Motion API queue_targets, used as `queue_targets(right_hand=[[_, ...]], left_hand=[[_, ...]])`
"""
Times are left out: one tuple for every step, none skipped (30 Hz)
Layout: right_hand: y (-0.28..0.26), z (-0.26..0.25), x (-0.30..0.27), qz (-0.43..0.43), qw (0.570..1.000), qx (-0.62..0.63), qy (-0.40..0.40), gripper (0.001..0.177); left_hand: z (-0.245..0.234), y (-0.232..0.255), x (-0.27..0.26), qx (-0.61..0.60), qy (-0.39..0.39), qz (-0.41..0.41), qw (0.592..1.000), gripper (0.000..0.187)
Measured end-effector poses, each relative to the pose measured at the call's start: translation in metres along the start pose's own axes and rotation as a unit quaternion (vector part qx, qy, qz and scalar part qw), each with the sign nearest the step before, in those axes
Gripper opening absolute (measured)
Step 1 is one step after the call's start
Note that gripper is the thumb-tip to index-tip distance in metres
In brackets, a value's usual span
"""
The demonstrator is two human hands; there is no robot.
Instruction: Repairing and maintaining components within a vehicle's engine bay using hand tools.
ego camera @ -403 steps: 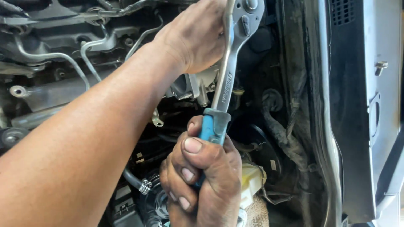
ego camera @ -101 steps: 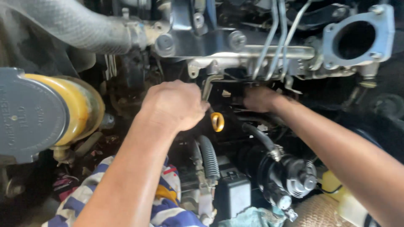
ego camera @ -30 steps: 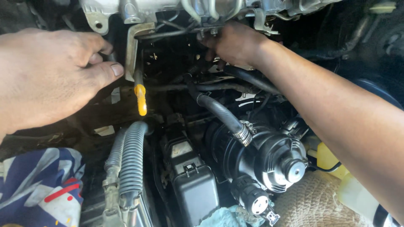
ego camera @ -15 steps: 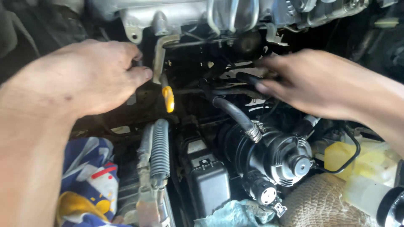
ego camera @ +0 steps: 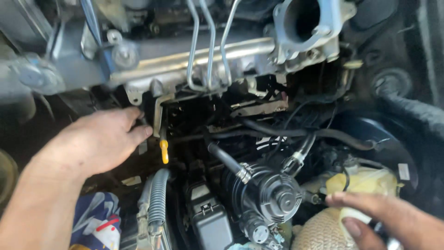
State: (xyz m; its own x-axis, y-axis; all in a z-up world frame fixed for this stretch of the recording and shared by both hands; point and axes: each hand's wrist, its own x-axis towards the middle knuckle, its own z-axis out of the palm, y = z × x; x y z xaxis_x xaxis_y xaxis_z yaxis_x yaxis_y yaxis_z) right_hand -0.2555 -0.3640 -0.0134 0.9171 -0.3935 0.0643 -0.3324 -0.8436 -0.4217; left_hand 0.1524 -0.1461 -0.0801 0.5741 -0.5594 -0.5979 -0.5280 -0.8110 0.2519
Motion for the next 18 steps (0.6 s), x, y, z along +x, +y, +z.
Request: queue_targets(right_hand=[[0.007, 0.001, -0.007, -0.001, 1.000, 0.001, 0.001, 0.028], [0.015, 0.004, -0.014, 0.054, 0.998, 0.020, -0.027, 0.031], [0.022, 0.006, -0.021, 0.109, 0.992, 0.038, -0.056, 0.034], [0.008, 0.008, -0.016, 0.109, 0.992, 0.038, -0.055, 0.034], [-0.005, 0.009, -0.010, 0.112, 0.993, 0.021, -0.025, 0.030], [-0.018, 0.011, -0.004, 0.116, 0.993, 0.003, 0.006, 0.027], [-0.013, 0.012, -0.005, 0.113, 0.994, 0.002, 0.008, 0.027], [-0.009, 0.014, -0.005, 0.104, 0.994, 0.012, 0.011, 0.028], [-0.004, 0.017, -0.004, 0.095, 0.995, 0.022, 0.016, 0.028], [-0.007, 0.021, -0.002, 0.091, 0.995, 0.021, 0.020, 0.028], [-0.011, 0.023, -0.003, 0.087, 0.995, -0.005, 0.037, 0.025], [-0.014, 0.027, -0.004, 0.084, 0.995, -0.030, 0.054, 0.022], [-0.006, 0.029, -0.008, 0.079, 0.995, -0.032, 0.053, 0.022], [0.003, 0.032, -0.012, 0.073, 0.995, -0.027, 0.054, 0.021], [0.012, 0.036, -0.018, 0.070, 0.996, -0.020, 0.056, 0.020], [0.023, 0.028, -0.015, 0.068, 0.996, -0.020, 0.055, 0.020], [0.034, 0.020, -0.012, 0.078, 0.996, -0.030, -0.015, 0.023], [0.045, 0.012, -0.010, 0.088, 0.992, -0.039, -0.084, 0.025]], left_hand=[[0.000, -0.001, 0.000, 0.001, 0.001, -0.001, 1.000, 0.052], [0.002, -0.003, 0.001, -0.004, -0.008, 0.001, 1.000, 0.054], [0.003, -0.005, 0.002, -0.010, -0.017, 0.004, 1.000, 0.055], [0.003, -0.005, 0.001, -0.010, -0.017, 0.004, 1.000, 0.055], [0.002, -0.004, 0.001, -0.011, -0.018, 0.009, 1.000, 0.056], [0.001, -0.004, 0.000, -0.011, -0.019, 0.014, 1.000, 0.057], [0.003, -0.005, 0.001, -0.013, -0.015, 0.014, 1.000, 0.057], [0.005, -0.007, 0.001, -0.015, -0.012, 0.021, 1.000, 0.057], [0.005, -0.009, 0.002, -0.017, -0.007, 0.029, 0.999, 0.058], [0.002, -0.010, 0.002, -0.018, 0.000, 0.029, 0.999, 0.058], [0.003, -0.011, 0.001, -0.019, -0.001, 0.035, 0.999, 0.058], [0.003, -0.012, 0.000, -0.020, -0.001, 0.041, 0.999, 0.058], [0.002, -0.011, -0.002, -0.024, 0.001, 0.039, 0.999, 0.058], [0.001, -0.011, -0.003, -0.023, -0.003, 0.036, 0.999, 0.057], [0.000, -0.010, -0.005, -0.020, -0.010, 0.033, 0.999, 0.057], [0.001, -0.012, -0.005, -0.022, -0.009, 0.032, 0.999, 0.057], [0.002, -0.013, -0.003, -0.017, -0.010, 0.037, 0.999, 0.057], [0.003, -0.014, -0.002, -0.013, -0.010, 0.041, 0.999, 0.057]])
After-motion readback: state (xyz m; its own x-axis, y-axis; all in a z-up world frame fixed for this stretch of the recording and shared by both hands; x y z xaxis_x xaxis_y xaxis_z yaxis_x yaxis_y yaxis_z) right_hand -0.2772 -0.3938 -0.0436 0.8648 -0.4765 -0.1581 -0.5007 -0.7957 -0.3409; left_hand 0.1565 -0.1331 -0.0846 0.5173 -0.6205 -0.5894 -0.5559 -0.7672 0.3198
